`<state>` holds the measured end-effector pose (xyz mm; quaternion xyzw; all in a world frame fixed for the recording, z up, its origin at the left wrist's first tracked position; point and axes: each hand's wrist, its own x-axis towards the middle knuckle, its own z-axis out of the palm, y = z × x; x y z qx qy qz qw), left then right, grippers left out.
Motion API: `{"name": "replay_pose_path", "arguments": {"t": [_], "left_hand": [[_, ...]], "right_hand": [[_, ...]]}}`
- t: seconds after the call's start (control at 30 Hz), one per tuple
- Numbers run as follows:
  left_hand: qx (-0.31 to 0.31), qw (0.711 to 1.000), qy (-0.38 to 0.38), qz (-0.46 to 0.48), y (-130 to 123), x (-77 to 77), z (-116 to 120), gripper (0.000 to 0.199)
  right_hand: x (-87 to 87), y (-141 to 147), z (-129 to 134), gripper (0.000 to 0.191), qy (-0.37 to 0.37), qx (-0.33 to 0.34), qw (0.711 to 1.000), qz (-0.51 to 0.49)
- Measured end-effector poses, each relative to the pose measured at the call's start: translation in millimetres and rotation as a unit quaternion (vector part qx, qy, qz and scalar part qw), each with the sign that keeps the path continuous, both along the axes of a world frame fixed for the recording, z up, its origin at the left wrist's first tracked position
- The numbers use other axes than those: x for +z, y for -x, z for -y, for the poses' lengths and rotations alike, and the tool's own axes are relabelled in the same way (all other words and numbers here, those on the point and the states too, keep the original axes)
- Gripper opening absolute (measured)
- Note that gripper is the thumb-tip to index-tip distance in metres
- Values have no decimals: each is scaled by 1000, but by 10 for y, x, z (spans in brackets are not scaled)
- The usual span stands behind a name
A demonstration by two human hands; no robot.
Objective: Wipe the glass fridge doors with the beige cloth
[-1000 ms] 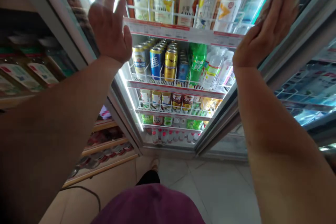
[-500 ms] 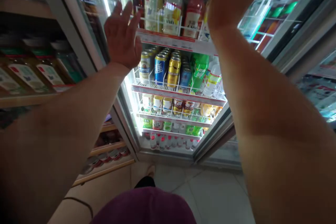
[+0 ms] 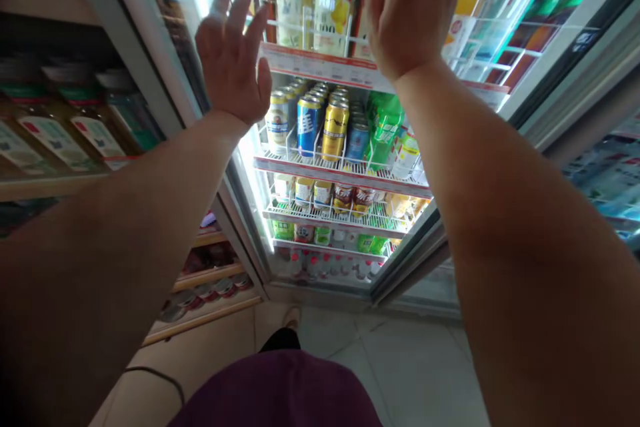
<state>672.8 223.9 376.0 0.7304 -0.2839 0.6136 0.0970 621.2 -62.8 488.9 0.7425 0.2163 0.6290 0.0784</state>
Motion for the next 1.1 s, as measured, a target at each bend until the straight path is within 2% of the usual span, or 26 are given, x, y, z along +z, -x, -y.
{"name": "replay_pose_path", "arguments": {"t": [0.03,0.07,0.1,0.13,0.17,0.2,0.27,0.33,0.37,0.4,0.43,0.47,0.53,0.57,0.6,0.63,0.67,0.7,0.8,0.87,0.9,0.97,1.03,1.1], "left_hand": [[-2,1000,0,0,19,1,0,67],[-7,1000,1,-4,39,2,0,67],[-12,1000,4,-13,56,5,2,66],[-16,1000,6,-24,67,9,5,66],[-21,999,6,-30,72,12,7,66],[-25,999,10,-33,71,15,10,66],[-21,999,12,-34,59,18,14,66],[-6,1000,8,-28,52,15,15,65],[6,1000,8,-24,55,12,16,63],[17,1000,7,-17,62,8,17,62],[26,1000,7,-7,71,5,18,61],[32,999,8,3,82,1,20,60],[43,999,6,14,102,-4,24,60],[47,999,5,18,111,-5,26,61],[51,998,5,19,119,-4,29,62],[56,998,6,18,127,-3,31,62],[62,998,4,15,135,-1,33,63],[67,998,4,12,142,2,34,62],[70,998,-2,7,154,10,35,60],[53,999,1,6,146,13,33,61],[41,999,3,0,138,13,31,61],[22,1000,8,-13,117,14,27,64],[12,1000,13,-19,96,17,27,66],[-1,999,18,-27,82,23,31,68]], "right_hand": [[-55,54,-44,53,116,10,992,-40],[-106,110,-86,52,220,22,972,-78],[-146,158,-120,52,290,32,951,-102],[-170,190,-143,51,315,38,942,-112],[-175,202,-159,50,295,38,949,-109],[-162,197,-171,50,234,32,967,-96],[-93,148,-211,51,35,7,998,-60],[-2,92,-313,53,-156,-24,987,-41],[37,75,-392,54,-214,-42,975,-49],[66,70,-485,54,-241,-58,967,-65],[81,75,-586,53,-231,-67,967,-86],[83,90,-686,53,-182,-65,975,-110],[55,131,-852,51,-2,-23,989,-147],[31,150,-908,50,90,2,984,-155],[6,161,-945,51,155,20,975,-158],[-16,161,-966,52,187,26,969,-158],[-34,150,-974,52,180,19,971,-156],[-48,127,-975,52,141,4,979,-148],[-73,9,-965,53,-33,-51,993,-101],[-113,-63,-961,53,-94,-59,991,-69],[-153,-83,-958,53,-81,-50,994,-62],[-290,-83,-942,52,1,-10,998,-59],[-486,-33,-907,54,73,26,995,-59],[-681,49,-847,55,103,52,990,-75]]}}
